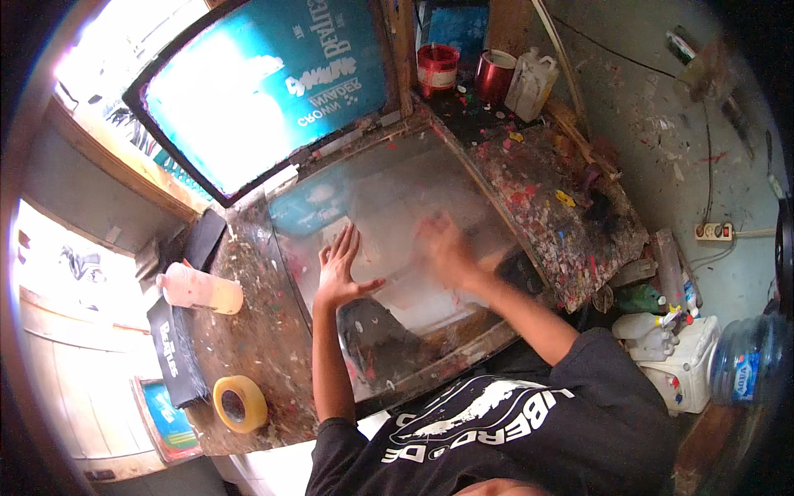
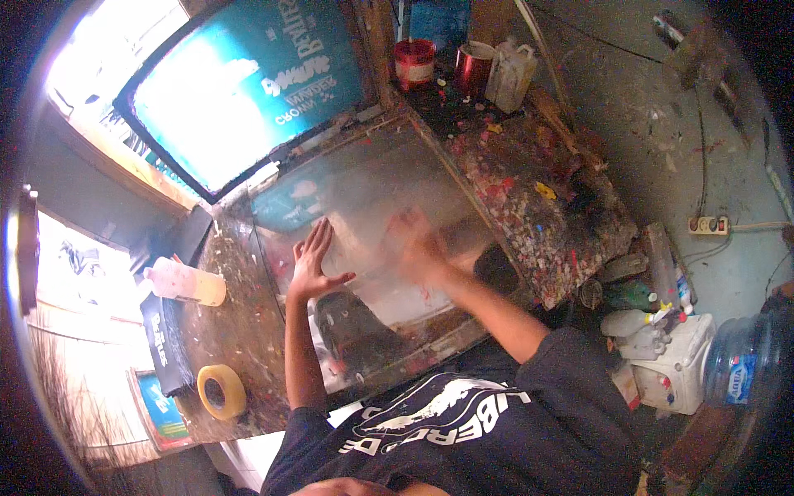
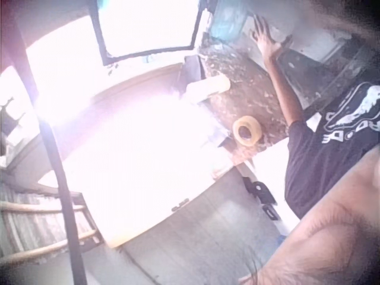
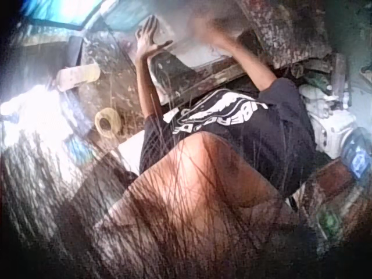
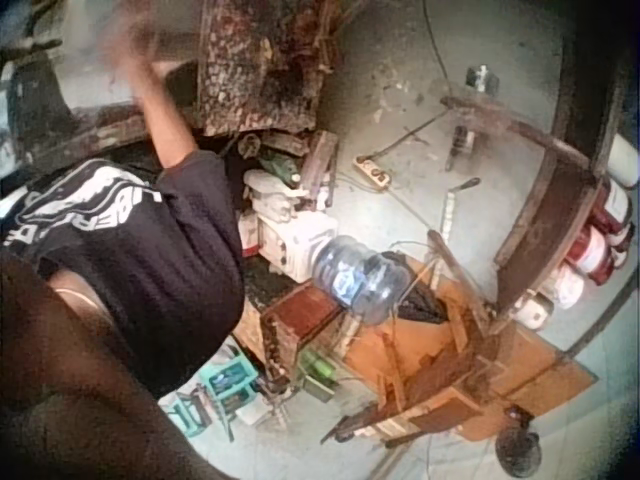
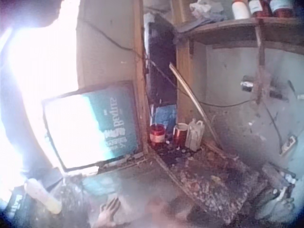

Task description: The person scrapes a screen printing frame, cleans the work surface, retrieves a paint can from a cabinet, mixes the paint, and places a stencil on the screen. The person handles the screen, a scraper, a cloth, a paint can, and a stencil.

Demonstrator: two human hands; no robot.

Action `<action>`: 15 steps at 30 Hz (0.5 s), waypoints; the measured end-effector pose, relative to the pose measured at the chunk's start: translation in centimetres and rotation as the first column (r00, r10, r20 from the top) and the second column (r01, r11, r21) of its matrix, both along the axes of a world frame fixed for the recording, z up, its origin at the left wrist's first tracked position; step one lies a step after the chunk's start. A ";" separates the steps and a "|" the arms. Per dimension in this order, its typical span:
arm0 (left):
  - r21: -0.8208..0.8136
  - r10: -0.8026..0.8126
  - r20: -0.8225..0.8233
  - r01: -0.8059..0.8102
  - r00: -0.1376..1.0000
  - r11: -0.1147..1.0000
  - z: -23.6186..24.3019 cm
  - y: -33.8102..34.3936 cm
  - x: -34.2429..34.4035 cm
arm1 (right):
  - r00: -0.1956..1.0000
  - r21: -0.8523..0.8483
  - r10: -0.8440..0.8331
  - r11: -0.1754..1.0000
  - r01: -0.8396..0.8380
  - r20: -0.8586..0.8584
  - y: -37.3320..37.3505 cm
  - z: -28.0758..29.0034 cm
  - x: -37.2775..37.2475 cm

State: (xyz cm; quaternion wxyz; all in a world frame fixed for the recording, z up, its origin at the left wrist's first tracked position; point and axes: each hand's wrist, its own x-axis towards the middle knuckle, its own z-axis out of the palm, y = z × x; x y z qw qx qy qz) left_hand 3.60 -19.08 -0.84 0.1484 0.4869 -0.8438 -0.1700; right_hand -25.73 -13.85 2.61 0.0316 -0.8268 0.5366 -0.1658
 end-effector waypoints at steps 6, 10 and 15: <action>-0.002 0.008 -0.026 -0.008 1.000 1.000 0.3 0.2 -0.2 | 0.976 -0.001 0.217 0.976 -0.217 0.021 1.2 -2.2 -0.3; 0.005 -0.001 0.003 0.001 1.000 1.000 0.4 0.1 -0.2 | 0.894 -0.032 0.428 0.903 -0.428 0.136 1.2 -3.7 1.3; 0.016 -0.014 -0.007 0.014 1.000 1.000 0.1 -0.4 0.3 | 0.952 0.091 0.305 0.948 -0.304 0.000 -1.6 -2.0 1.2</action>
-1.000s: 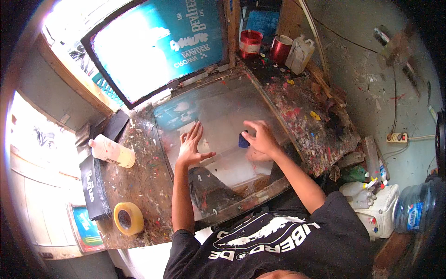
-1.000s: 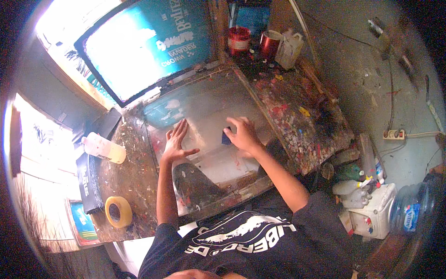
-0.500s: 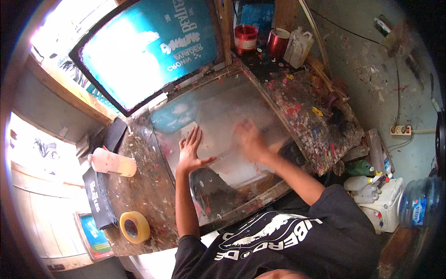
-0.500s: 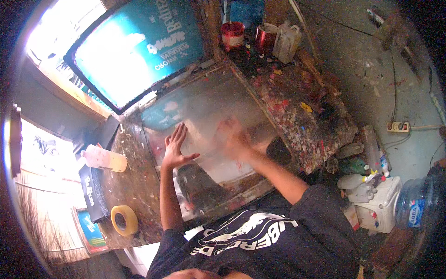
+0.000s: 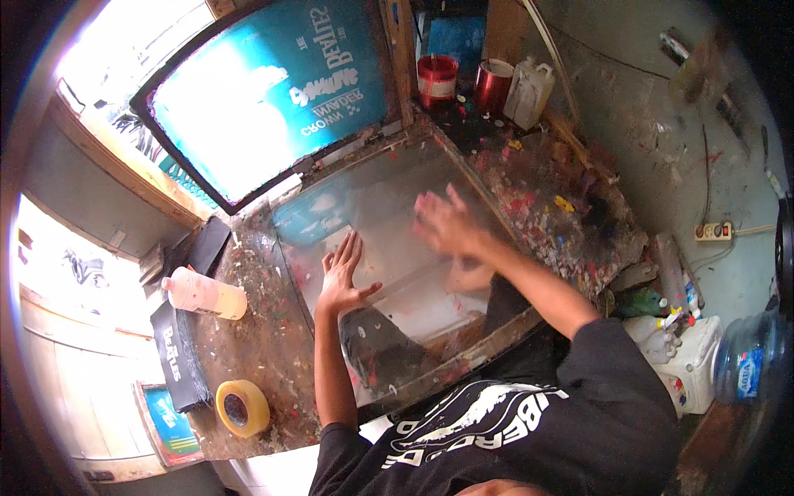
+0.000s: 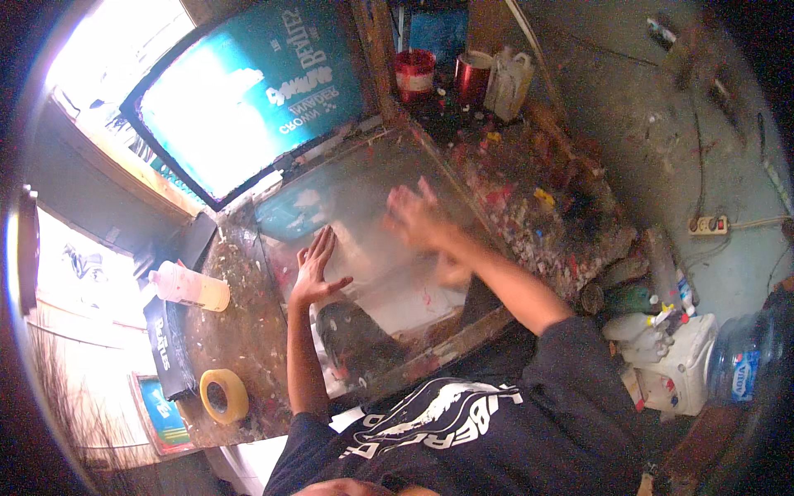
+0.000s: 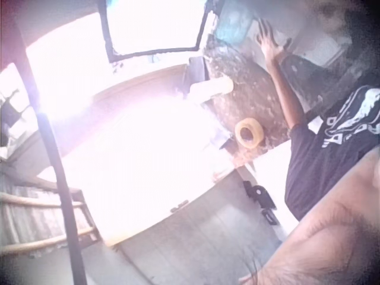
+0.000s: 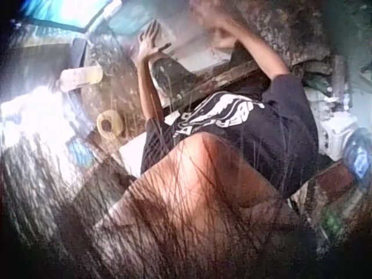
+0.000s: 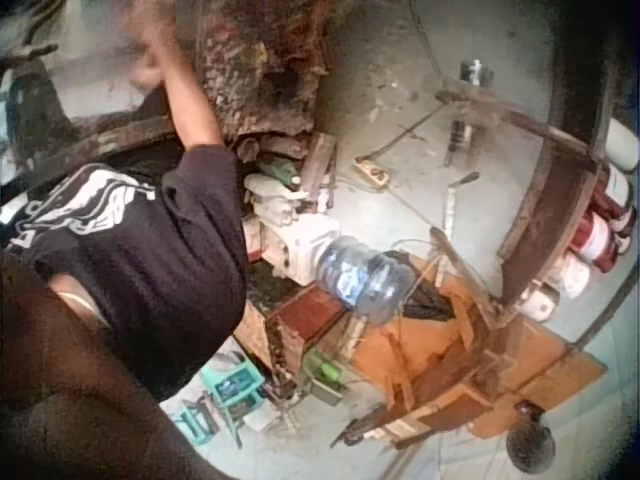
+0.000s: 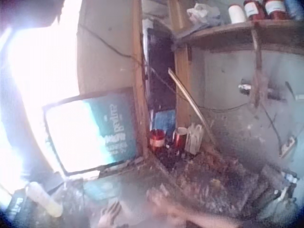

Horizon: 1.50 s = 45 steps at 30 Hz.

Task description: The person scrapes a screen printing frame, cleans the work surface, retrieves a paint can from a cabinet, mixes the paint, and places a stencil on the screen. The person handles the screen, a scraper, a cloth, a paint can, and a stencil.

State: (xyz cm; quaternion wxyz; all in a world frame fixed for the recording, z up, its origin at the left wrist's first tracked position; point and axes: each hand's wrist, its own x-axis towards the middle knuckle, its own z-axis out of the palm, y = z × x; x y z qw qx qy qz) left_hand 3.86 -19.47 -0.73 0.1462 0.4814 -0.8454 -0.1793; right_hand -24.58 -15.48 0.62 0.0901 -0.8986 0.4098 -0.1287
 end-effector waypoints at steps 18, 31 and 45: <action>-0.088 0.045 -0.158 -0.060 0.986 0.994 -0.7 0.0 0.1 | 0.264 0.207 -0.845 0.394 0.896 0.465 5.0 3.7 -28.6; -0.161 0.081 -0.126 -0.101 0.989 0.982 0.4 0.9 -0.9 | 0.184 -0.066 -0.871 0.173 0.983 0.456 17.2 -0.9 -27.1; 0.064 0.033 -0.273 -0.016 0.962 0.998 -4.4 -3.1 0.7 | -0.182 0.762 -0.755 -0.646 0.045 -0.630 77.2 2.3 4.3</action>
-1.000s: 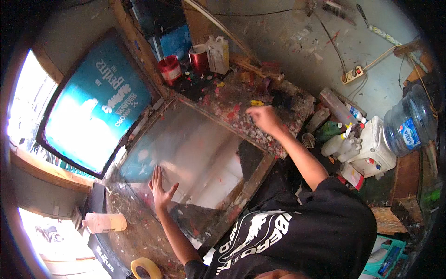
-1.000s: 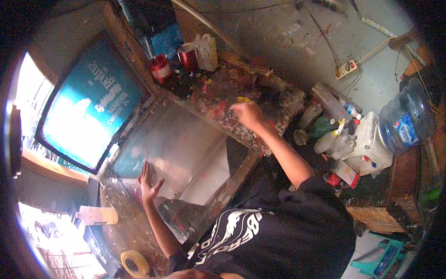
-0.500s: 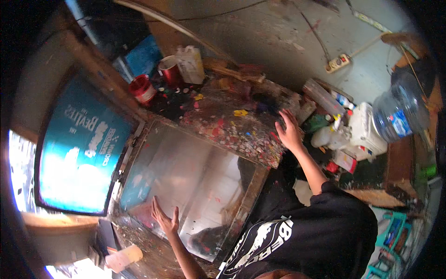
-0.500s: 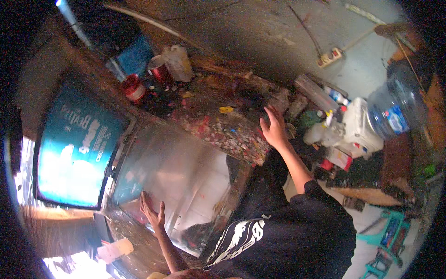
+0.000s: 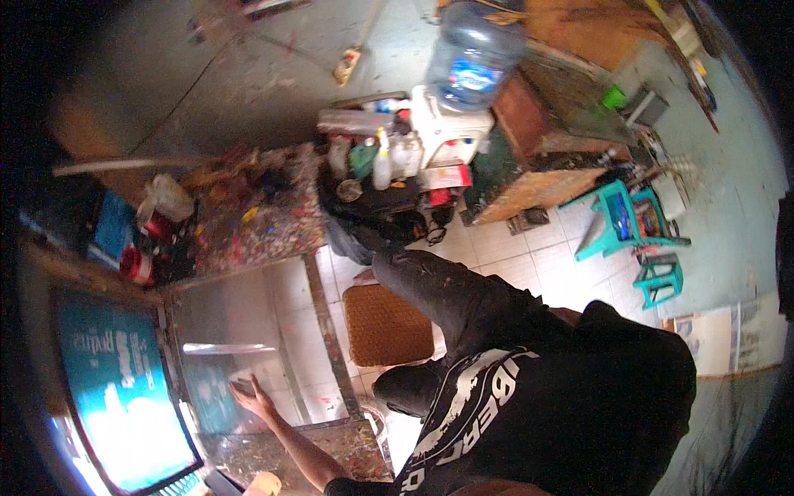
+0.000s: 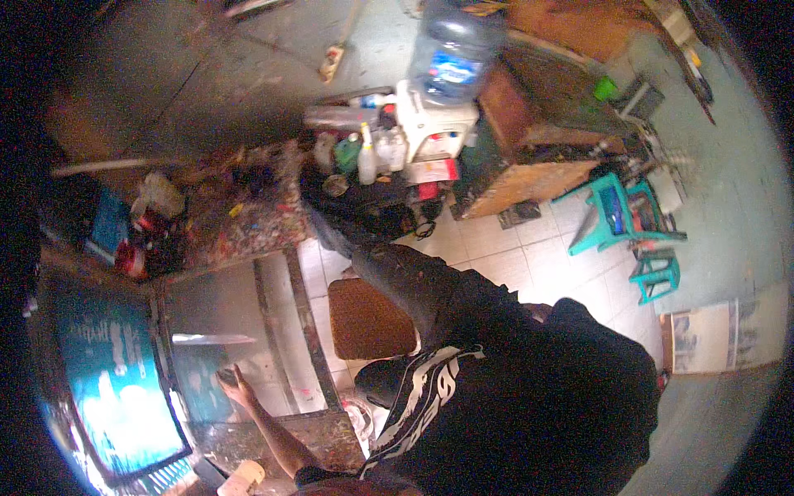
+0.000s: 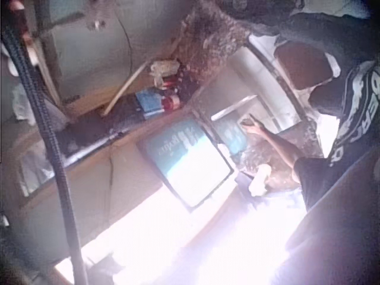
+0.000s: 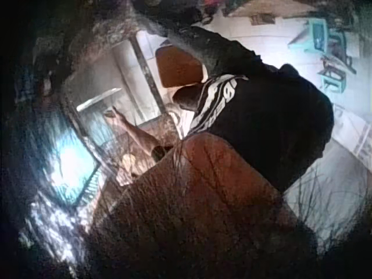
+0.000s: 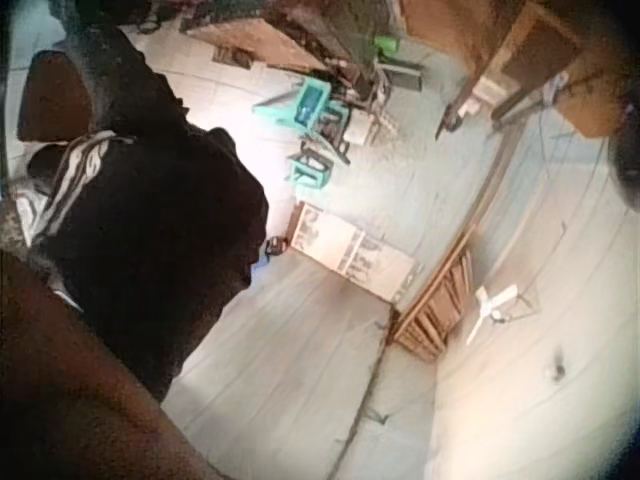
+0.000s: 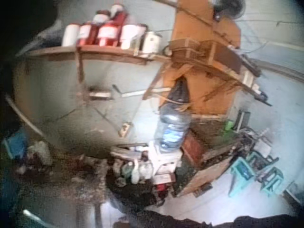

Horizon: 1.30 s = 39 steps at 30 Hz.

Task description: The person scrapes a screen printing frame, cleans the work surface, retrieves a paint can from a cabinet, mixes the paint, and places a stencil on the screen. The person handles the screen, a scraper, a cloth, a paint can, and a stencil.

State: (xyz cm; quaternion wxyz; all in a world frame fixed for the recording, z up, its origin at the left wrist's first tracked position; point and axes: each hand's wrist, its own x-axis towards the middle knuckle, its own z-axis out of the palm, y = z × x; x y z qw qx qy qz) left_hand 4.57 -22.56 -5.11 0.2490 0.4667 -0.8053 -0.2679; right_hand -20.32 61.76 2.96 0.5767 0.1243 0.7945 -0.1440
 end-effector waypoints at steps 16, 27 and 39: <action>-0.329 -0.705 0.037 0.675 0.708 0.661 1.1 54.3 -14.4 | 0.767 -0.178 -0.631 0.746 0.641 0.115 28.4 -3.4 1.4; 0.579 -0.930 0.054 0.747 0.363 0.326 -33.7 92.2 -48.9 | 0.789 -0.545 -0.566 0.751 0.373 -0.240 52.2 -42.4 -33.6; 0.890 -0.419 -0.422 0.455 0.804 -0.024 -43.7 106.3 -65.7 | 0.758 -0.907 -0.610 0.417 0.062 -0.229 51.3 -53.2 -43.2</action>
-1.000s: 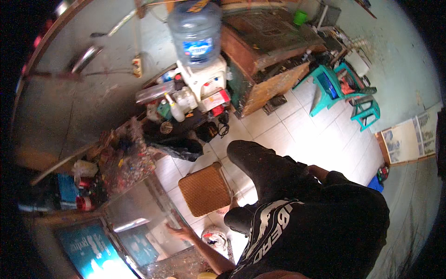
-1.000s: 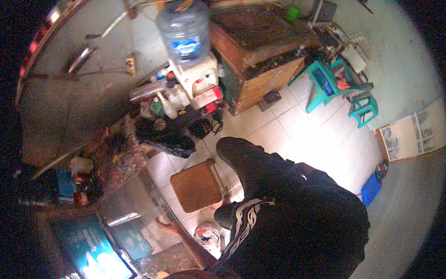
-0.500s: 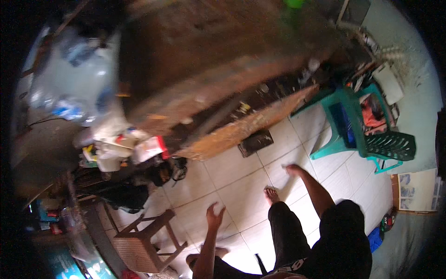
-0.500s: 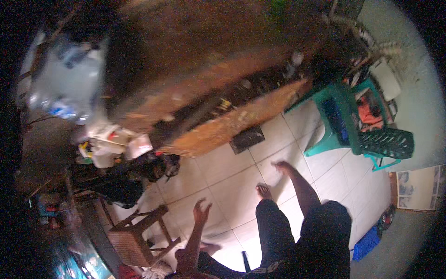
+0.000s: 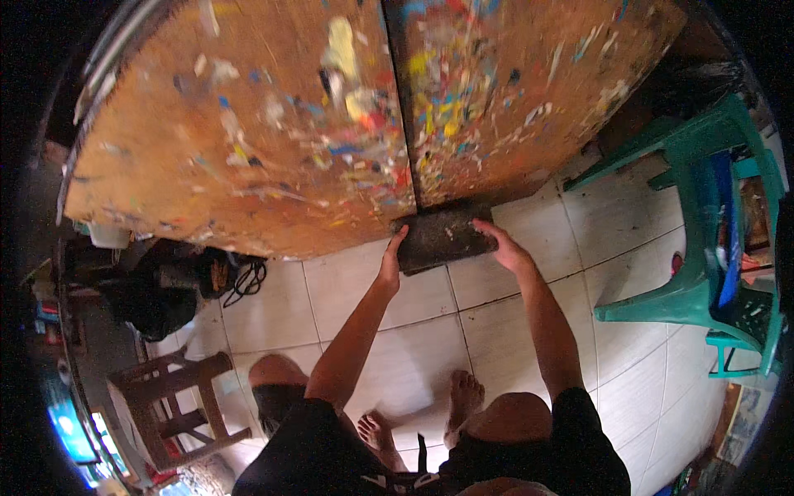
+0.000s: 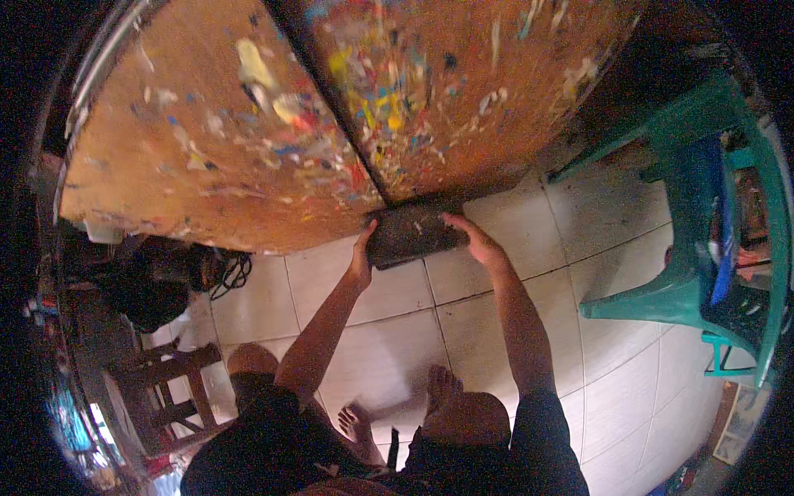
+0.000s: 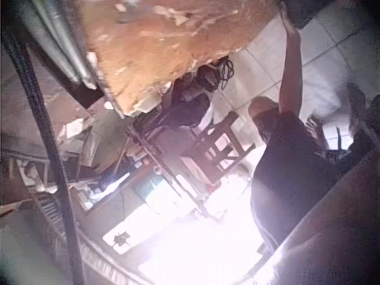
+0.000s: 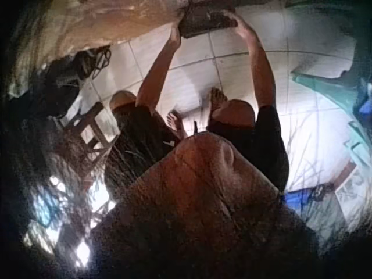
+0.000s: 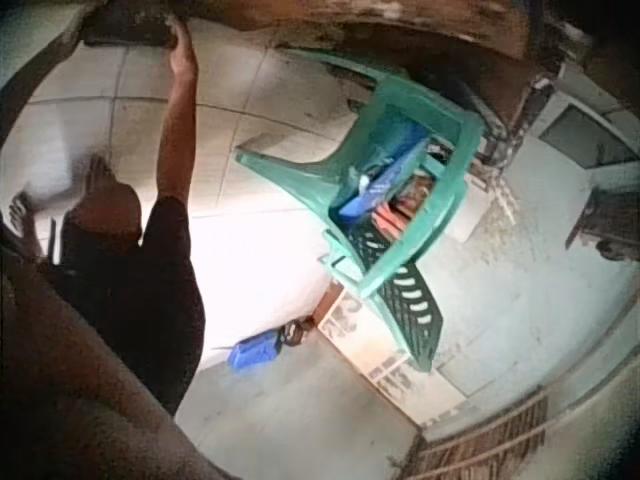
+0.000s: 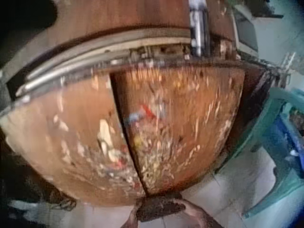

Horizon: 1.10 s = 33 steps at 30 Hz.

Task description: The person scrapes a screen printing frame, cleans the work surface, retrieves a paint can from a cabinet, mixes the paint, and places a stencil on the screen. The person handles the screen, a scraper, a cloth, a paint can, and a stencil.

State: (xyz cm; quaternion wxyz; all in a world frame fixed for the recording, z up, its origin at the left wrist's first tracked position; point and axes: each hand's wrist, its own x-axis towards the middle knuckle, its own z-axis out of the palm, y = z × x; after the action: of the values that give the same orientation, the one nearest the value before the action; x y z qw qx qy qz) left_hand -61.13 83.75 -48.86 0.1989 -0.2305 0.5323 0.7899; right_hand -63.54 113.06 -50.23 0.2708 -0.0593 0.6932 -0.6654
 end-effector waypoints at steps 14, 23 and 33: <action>-0.089 -0.397 -0.149 0.388 0.905 0.917 -3.7 12.5 20.0 | 0.490 -0.012 -0.796 0.521 0.854 0.356 12.2 -4.2 31.7; -0.658 -0.110 -0.591 -0.399 0.799 0.638 1.9 10.4 7.7 | 0.581 0.250 -0.812 0.575 0.779 0.059 19.9 1.5 34.9; -0.815 -0.705 -0.510 -0.016 0.493 0.579 6.6 8.3 9.3 | 0.300 -0.084 -0.438 0.669 0.739 -0.847 -0.4 28.8 15.9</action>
State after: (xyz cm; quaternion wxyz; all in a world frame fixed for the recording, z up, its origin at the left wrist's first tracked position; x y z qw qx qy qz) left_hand -51.82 92.02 -42.25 -0.0020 0.2196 0.8650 0.4511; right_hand -47.60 112.62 -21.43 -0.3431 -0.0499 0.8026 -0.4855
